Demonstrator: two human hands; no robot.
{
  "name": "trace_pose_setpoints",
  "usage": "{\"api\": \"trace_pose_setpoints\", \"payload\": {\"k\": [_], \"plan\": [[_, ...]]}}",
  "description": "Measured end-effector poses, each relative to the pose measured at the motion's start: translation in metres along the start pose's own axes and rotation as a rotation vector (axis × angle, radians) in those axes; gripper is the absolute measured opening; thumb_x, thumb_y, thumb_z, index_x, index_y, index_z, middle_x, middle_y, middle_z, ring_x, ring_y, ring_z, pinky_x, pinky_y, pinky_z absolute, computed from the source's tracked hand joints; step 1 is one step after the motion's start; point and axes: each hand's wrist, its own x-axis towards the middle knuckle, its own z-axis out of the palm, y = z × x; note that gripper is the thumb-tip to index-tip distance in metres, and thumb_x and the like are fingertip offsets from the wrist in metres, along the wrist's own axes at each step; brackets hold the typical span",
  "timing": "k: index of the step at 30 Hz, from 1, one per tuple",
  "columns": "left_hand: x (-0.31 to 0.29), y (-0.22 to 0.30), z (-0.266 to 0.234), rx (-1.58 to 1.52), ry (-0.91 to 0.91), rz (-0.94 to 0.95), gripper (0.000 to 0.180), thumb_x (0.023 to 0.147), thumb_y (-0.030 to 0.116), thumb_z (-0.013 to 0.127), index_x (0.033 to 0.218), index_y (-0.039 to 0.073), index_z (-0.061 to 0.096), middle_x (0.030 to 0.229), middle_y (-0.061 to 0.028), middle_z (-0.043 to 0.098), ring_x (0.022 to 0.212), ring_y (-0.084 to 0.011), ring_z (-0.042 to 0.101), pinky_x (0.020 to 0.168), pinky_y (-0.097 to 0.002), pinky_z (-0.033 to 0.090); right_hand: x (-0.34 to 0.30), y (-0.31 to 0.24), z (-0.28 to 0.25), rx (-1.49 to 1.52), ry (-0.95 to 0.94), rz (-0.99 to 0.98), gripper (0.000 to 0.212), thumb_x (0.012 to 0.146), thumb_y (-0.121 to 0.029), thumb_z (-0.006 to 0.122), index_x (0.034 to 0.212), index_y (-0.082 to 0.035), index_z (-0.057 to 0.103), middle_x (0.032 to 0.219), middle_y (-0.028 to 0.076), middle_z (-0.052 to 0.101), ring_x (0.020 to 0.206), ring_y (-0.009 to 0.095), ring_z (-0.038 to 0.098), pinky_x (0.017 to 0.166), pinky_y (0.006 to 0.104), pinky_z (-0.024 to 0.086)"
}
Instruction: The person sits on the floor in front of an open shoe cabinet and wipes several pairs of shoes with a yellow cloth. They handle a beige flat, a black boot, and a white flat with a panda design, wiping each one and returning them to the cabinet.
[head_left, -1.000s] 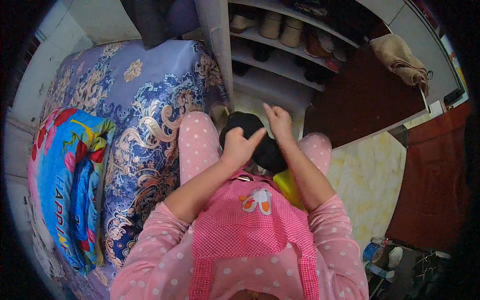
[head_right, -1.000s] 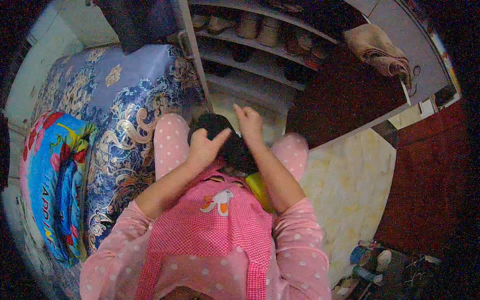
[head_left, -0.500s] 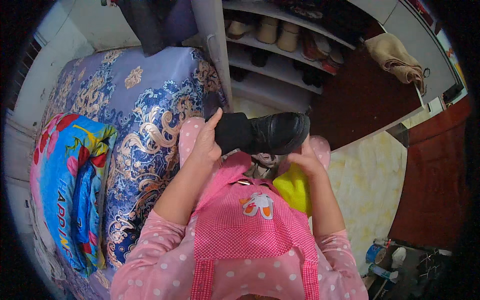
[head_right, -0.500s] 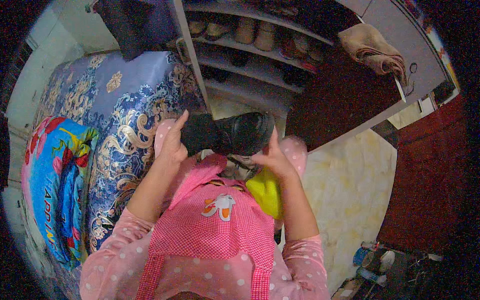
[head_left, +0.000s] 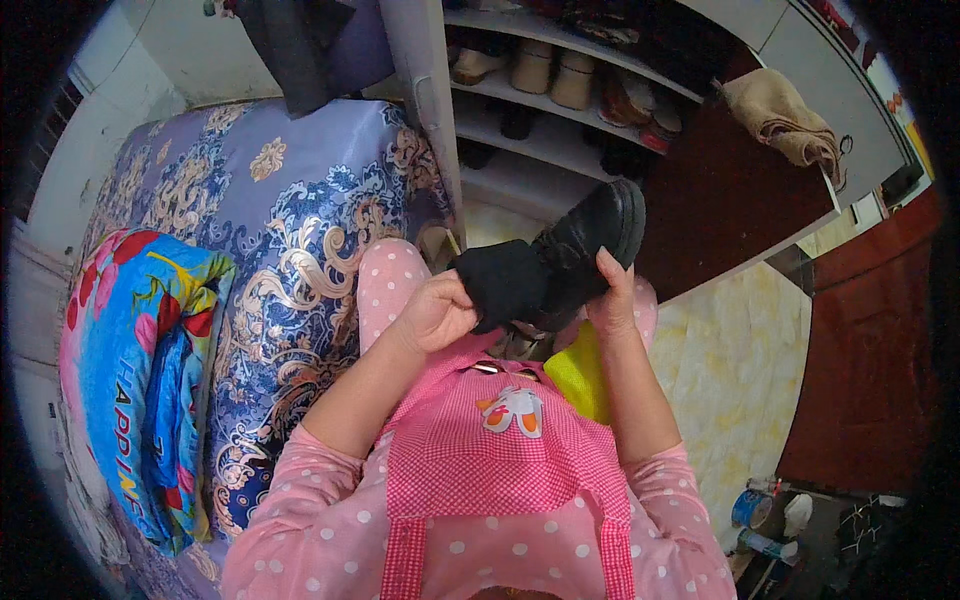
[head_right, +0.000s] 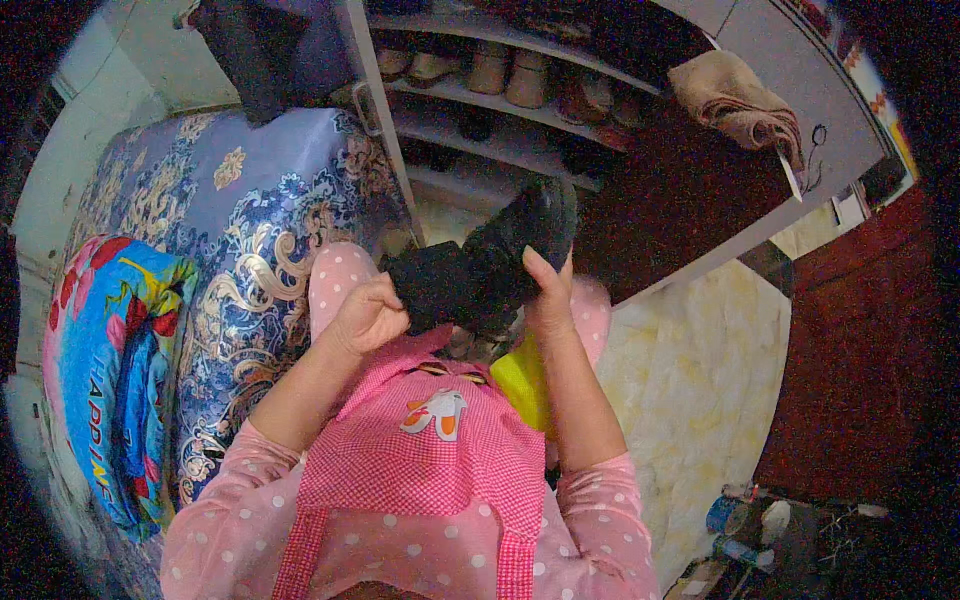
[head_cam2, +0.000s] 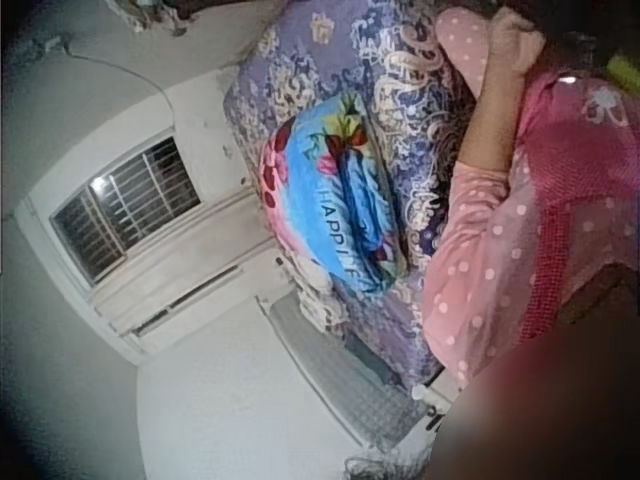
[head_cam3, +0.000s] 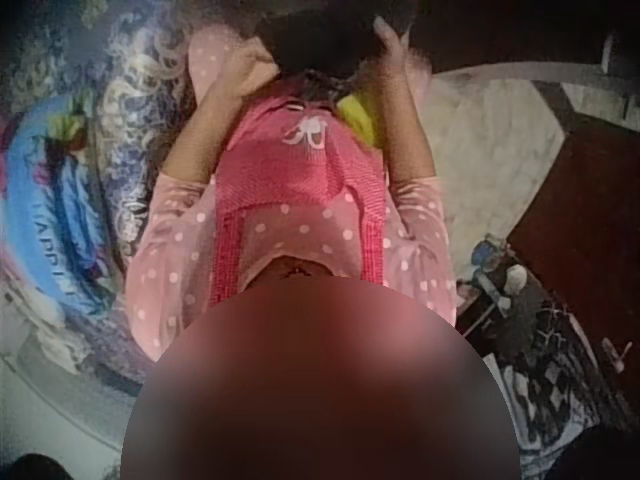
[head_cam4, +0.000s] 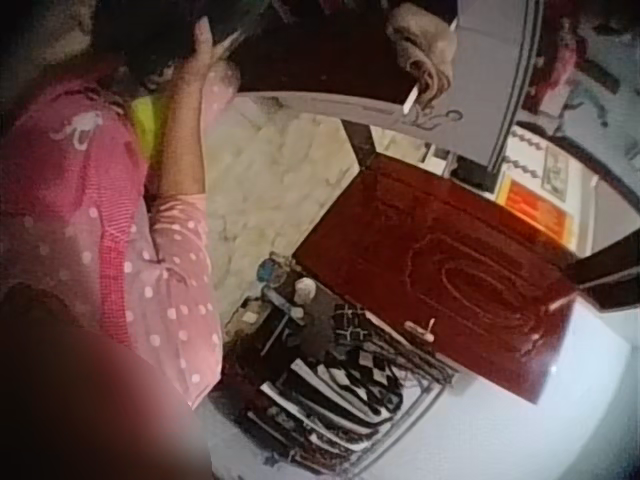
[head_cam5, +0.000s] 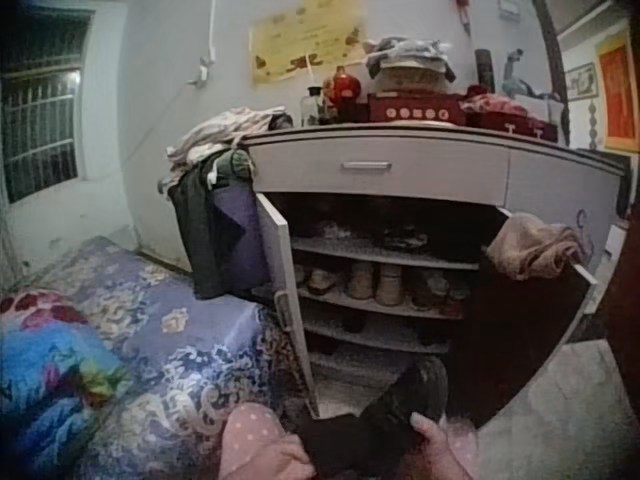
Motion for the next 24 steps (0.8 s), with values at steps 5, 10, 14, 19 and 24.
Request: {"api": "trace_pose_setpoints", "payload": {"k": [5,10,14,19,24], "plan": [[0.000,-0.015,-0.017,0.527,0.093,-0.069,0.052,0.087,0.006,0.052,0.137,0.001,0.039,0.138,-0.0124,0.045,0.129,-0.0248,0.040,0.107,-0.0383,0.033,0.000,-0.008,0.014,0.033,-0.033,0.049,0.071,0.069,-0.022,0.069,0.133,-0.008,0.041,0.124,0.009,0.054,0.112,0.027,0.053,0.097,0.0407,0.042],[-0.007,-0.009,-0.017,1.291,-0.049,0.046,0.044,0.091,0.011,0.052,0.134,0.004,0.044,0.132,-0.0077,0.050,0.123,-0.0221,0.044,0.104,-0.0342,0.034,0.000,-0.008,0.013,0.098,-0.074,0.025,0.072,0.067,-0.017,0.069,0.132,-0.010,0.039,0.118,0.010,0.056,0.106,0.028,0.056,0.092,0.0416,0.046],[-0.003,-0.006,-0.010,1.350,-0.099,0.139,0.041,0.092,0.010,0.050,0.132,0.006,0.046,0.134,-0.0101,0.048,0.124,-0.0255,0.043,0.105,-0.0344,0.032,-0.001,-0.010,0.015,0.025,-0.059,-0.005,0.075,0.067,-0.016,0.069,0.135,-0.010,0.036,0.121,0.010,0.054,0.109,0.027,0.054,0.095,0.0410,0.044],[0.011,0.010,0.021,1.907,-0.276,0.137,0.039,0.092,0.011,0.050,0.130,0.007,0.049,0.140,-0.0127,0.042,0.129,-0.0275,0.039,0.107,-0.0368,0.030,0.001,0.002,0.015,-0.072,-0.083,-0.043,0.088,0.067,-0.017,0.071,0.143,-0.011,0.026,0.126,0.011,0.050,0.114,0.027,0.052,0.097,0.0404,0.042],[-0.005,-0.018,-0.066,1.821,-0.358,0.245,0.041,0.088,0.009,0.052,0.128,0.008,0.051,0.137,-0.0132,0.044,0.126,-0.0281,0.042,0.107,-0.0360,0.031,-0.009,0.000,0.026,-0.056,-0.108,0.004,0.085,0.070,-0.017,0.070,0.143,-0.012,0.028,0.127,0.012,0.050,0.112,0.029,0.053,0.095,0.0413,0.044]]}}
